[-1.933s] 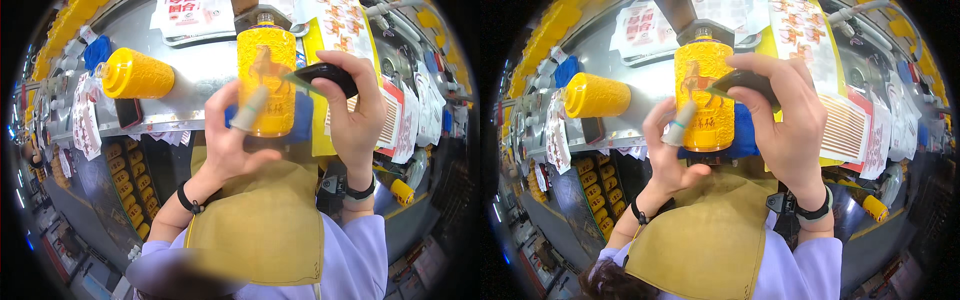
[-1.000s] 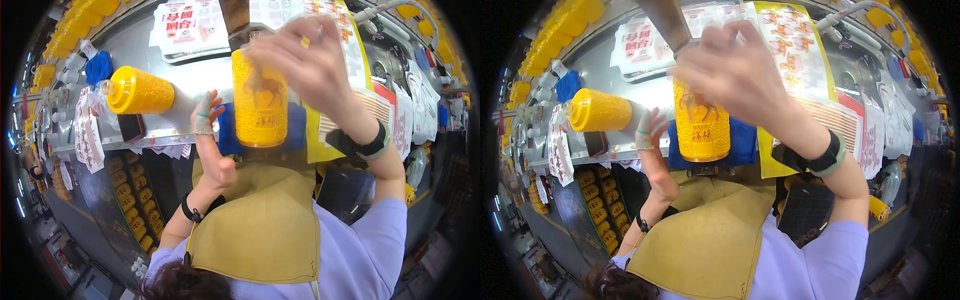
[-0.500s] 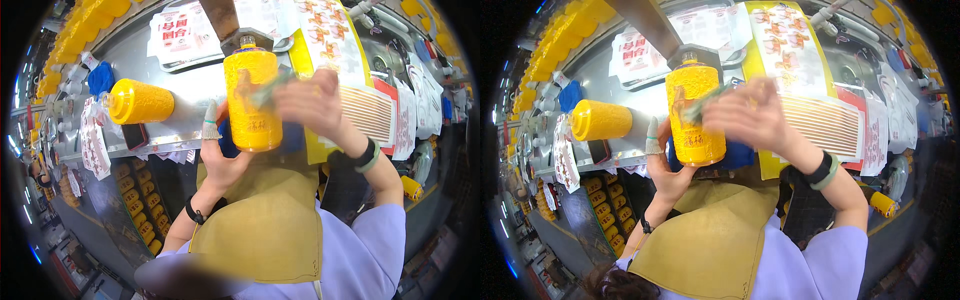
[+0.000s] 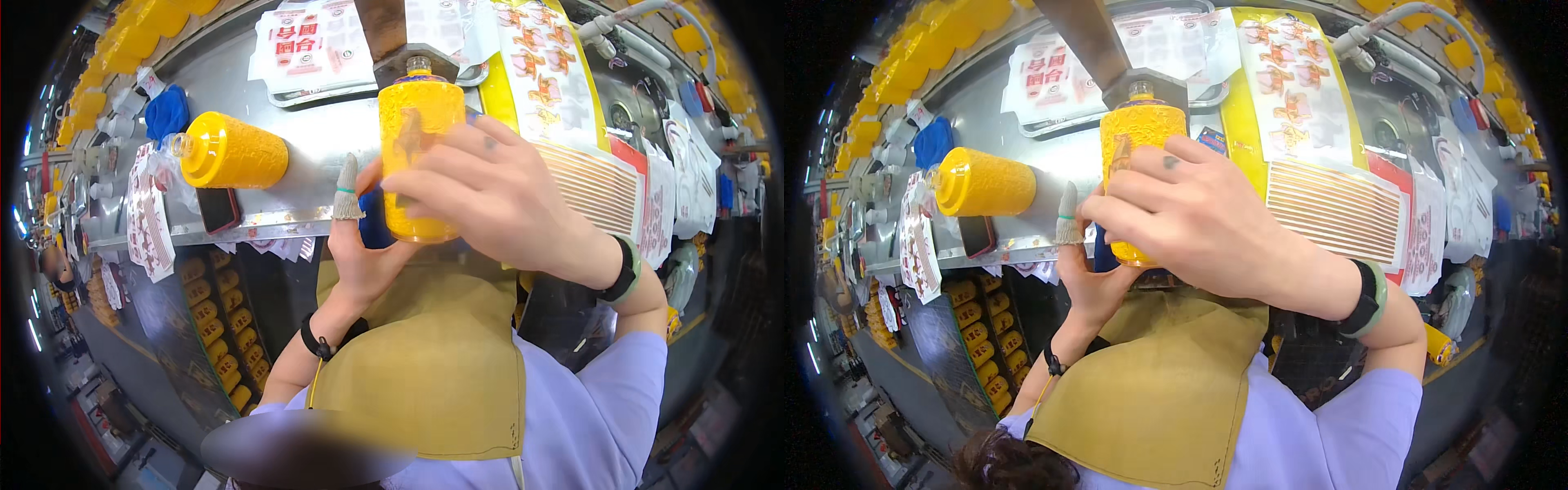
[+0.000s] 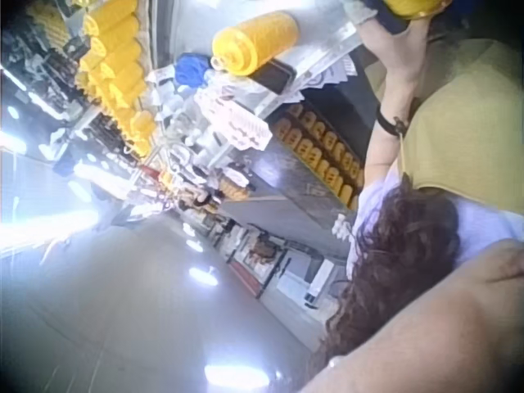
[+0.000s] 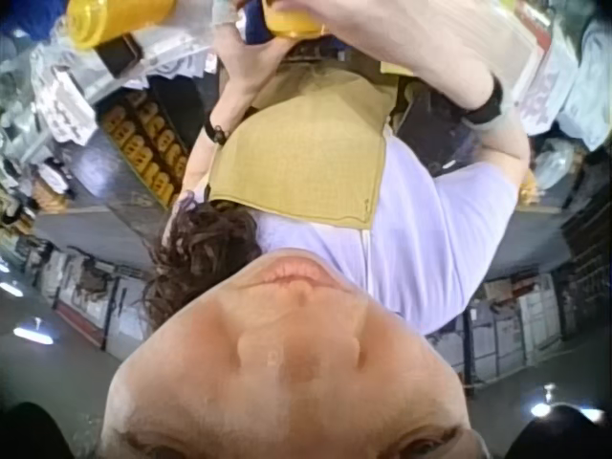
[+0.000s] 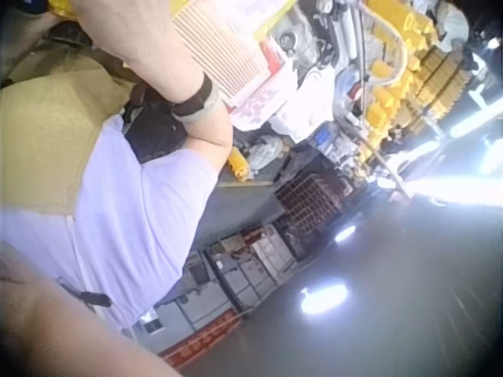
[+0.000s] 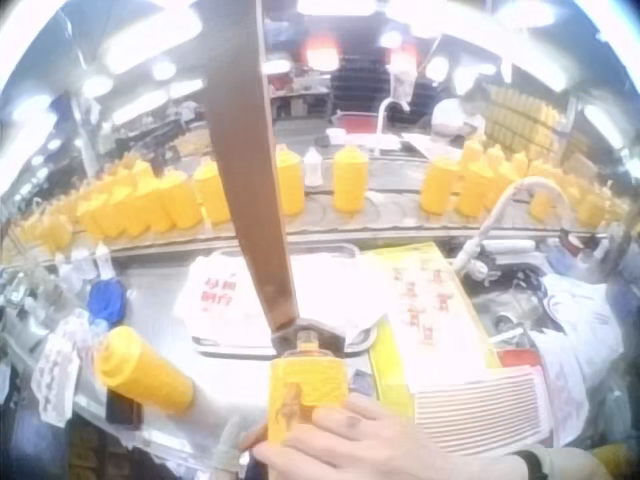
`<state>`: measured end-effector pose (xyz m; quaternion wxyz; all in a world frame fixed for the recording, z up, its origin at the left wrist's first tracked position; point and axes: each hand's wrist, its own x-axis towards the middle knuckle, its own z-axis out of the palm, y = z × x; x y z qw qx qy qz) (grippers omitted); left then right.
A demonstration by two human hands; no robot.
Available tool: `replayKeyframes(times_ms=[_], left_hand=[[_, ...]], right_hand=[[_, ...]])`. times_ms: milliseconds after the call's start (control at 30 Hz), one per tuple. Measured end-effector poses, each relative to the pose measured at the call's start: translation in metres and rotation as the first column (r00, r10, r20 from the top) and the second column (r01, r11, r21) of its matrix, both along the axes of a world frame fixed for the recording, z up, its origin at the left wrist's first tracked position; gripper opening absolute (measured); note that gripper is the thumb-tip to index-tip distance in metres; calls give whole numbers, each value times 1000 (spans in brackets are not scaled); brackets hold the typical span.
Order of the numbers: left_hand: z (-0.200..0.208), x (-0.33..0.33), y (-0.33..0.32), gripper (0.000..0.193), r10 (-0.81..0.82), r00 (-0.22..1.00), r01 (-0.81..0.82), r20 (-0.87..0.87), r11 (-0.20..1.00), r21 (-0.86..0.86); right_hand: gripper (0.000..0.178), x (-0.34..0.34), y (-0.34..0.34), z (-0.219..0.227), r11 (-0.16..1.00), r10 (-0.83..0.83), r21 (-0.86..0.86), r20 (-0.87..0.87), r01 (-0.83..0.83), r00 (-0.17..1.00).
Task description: The worker is applying labels and protective plastic sleeves to yellow liquid bottles on a factory line.
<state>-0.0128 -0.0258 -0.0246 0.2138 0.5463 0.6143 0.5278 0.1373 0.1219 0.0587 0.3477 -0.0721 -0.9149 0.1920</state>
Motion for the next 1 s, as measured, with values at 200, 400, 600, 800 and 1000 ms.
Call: replayKeyframes(times_ms=[200, 400, 600, 800, 1000], left_hand=[[-9, -4, -1, 93, -6, 1000, 7, 6, 999, -37], [-14, -3, -5, 97, 0, 992, 7, 122, 999, -51], [-11, -4, -7, 117, -53, 982, 39, 183, 996, 78], [-5, -9, -9, 113, -31, 970, 35, 242, 999, -14], [1, -19, 3, 106, -31, 860, 89, 509, 992, -91]], right_hand=[[40, -16, 21, 19, 872, -345, 392, 64, 295, 936], [22, -32, -3, 24, 990, -3, 137, 147, -17, 989], [37, -31, 30, 18, 887, -328, 381, 123, 260, 937], [27, -46, 28, 23, 881, -334, 417, 207, 226, 920], [19, -11, 27, 18, 959, -248, -147, -6, 244, 969]])
